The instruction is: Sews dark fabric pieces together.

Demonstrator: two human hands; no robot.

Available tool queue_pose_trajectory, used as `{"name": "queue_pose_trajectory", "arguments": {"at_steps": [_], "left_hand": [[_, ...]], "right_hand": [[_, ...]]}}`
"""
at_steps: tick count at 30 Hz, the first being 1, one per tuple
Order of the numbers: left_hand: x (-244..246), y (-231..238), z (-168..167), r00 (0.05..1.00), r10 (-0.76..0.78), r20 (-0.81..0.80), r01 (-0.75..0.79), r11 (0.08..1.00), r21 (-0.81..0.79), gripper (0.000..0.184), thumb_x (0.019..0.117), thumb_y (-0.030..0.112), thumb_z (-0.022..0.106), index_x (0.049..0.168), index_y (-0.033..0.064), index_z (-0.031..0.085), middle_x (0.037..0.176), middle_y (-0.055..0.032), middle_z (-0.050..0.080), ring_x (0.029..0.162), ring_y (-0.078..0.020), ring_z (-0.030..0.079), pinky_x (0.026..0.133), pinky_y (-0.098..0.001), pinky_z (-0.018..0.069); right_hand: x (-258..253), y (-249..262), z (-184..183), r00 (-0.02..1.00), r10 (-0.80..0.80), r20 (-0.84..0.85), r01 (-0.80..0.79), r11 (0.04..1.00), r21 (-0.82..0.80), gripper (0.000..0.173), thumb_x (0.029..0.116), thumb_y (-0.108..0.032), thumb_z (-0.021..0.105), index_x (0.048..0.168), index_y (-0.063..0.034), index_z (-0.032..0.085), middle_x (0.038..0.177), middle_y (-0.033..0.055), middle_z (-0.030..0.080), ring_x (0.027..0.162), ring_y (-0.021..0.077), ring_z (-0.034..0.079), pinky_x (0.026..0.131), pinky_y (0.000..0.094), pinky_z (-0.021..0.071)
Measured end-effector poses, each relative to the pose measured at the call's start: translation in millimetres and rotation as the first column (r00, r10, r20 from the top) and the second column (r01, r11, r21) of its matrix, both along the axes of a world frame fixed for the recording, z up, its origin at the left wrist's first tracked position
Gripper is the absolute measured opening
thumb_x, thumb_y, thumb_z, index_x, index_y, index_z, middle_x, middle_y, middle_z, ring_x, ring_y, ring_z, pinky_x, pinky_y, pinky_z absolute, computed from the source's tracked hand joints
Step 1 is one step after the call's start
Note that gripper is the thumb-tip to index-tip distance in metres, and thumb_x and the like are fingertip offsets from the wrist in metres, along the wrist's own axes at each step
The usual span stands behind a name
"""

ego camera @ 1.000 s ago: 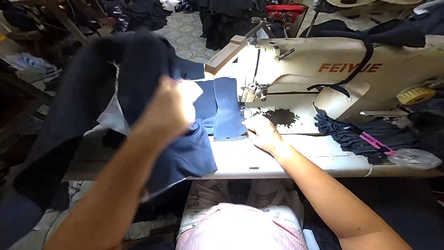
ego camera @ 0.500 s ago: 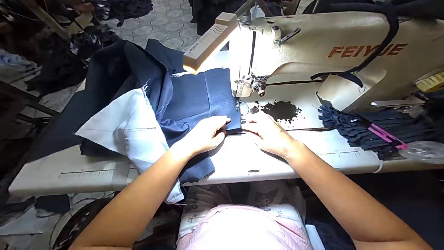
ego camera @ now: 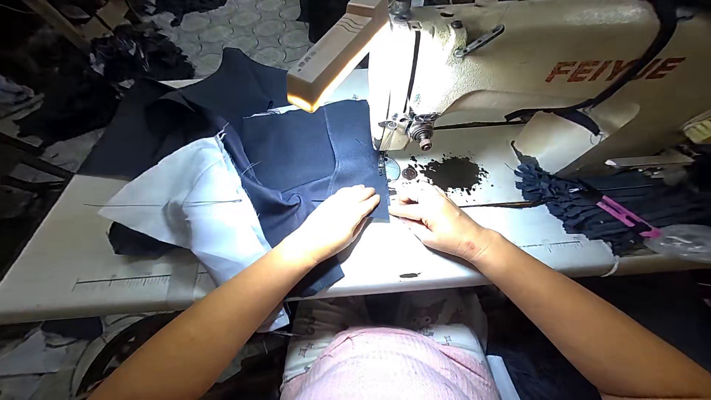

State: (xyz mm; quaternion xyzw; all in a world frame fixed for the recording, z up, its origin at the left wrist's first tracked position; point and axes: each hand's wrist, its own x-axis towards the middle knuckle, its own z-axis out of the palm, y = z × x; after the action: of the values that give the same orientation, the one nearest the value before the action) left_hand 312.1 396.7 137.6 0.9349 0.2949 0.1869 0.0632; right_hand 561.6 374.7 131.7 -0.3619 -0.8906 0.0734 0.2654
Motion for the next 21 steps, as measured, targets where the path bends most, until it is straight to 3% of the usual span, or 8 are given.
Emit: {"name": "queue_pose_trajectory", "arguments": {"at_steps": [6,11,16,21], "left_hand": [[6,-1,-4,0.999,-0.022,0.028,0.021,0.999,0.033,0.033,0.0997,0.005,0.052,0.126,-0.0052,0.068,0.133,-0.0211,0.067,0.129,-0.0368,0.062,0.11,-0.0479,0.0472],[5,2,-10,0.997,-0.049,0.06,0.045,0.996,0.071,0.033,0.0994,0.004,0.05,0.124,-0.0043,0.07,0.131,-0.0206,0.068,0.126,-0.0363,0.064,0.109,-0.0474,0.048],[5,18,-10,0.995,-0.083,0.052,0.08,0.995,0.06,0.032,0.0982,0.002,0.05,0.123,-0.0041,0.07,0.13,-0.0208,0.068,0.126,-0.0373,0.064,0.109,-0.0489,0.0476],[4,34,-10,0.993,-0.097,0.061,0.093,0.994,0.053,0.031,0.1,0.005,0.05,0.122,-0.0024,0.071,0.13,-0.0204,0.067,0.128,-0.0367,0.061,0.111,-0.0479,0.0465]], "right_hand": [[4,7,-1,0.999,0.048,-0.009,-0.048,0.999,0.007,0.029,0.0921,-0.017,0.056,0.104,-0.0109,0.082,0.102,0.0108,0.07,0.107,0.0293,0.063,0.096,0.0473,0.0491],[6,13,1,0.995,0.102,0.015,-0.102,0.993,0.054,0.03,0.0917,-0.018,0.054,0.103,-0.0121,0.082,0.12,0.0117,0.071,0.125,0.0329,0.059,0.11,0.0516,0.0423],[6,25,-3,0.994,0.104,-0.019,-0.104,0.995,0.008,0.03,0.0925,-0.02,0.056,0.102,-0.008,0.081,0.11,0.0093,0.072,0.117,0.0292,0.062,0.102,0.05,0.0459],[3,27,-8,0.998,0.025,-0.06,-0.024,1.0,0.019,0.031,0.0917,-0.021,0.056,0.105,-0.009,0.081,0.106,0.0098,0.07,0.113,0.0285,0.061,0.101,0.0494,0.0457]]}}
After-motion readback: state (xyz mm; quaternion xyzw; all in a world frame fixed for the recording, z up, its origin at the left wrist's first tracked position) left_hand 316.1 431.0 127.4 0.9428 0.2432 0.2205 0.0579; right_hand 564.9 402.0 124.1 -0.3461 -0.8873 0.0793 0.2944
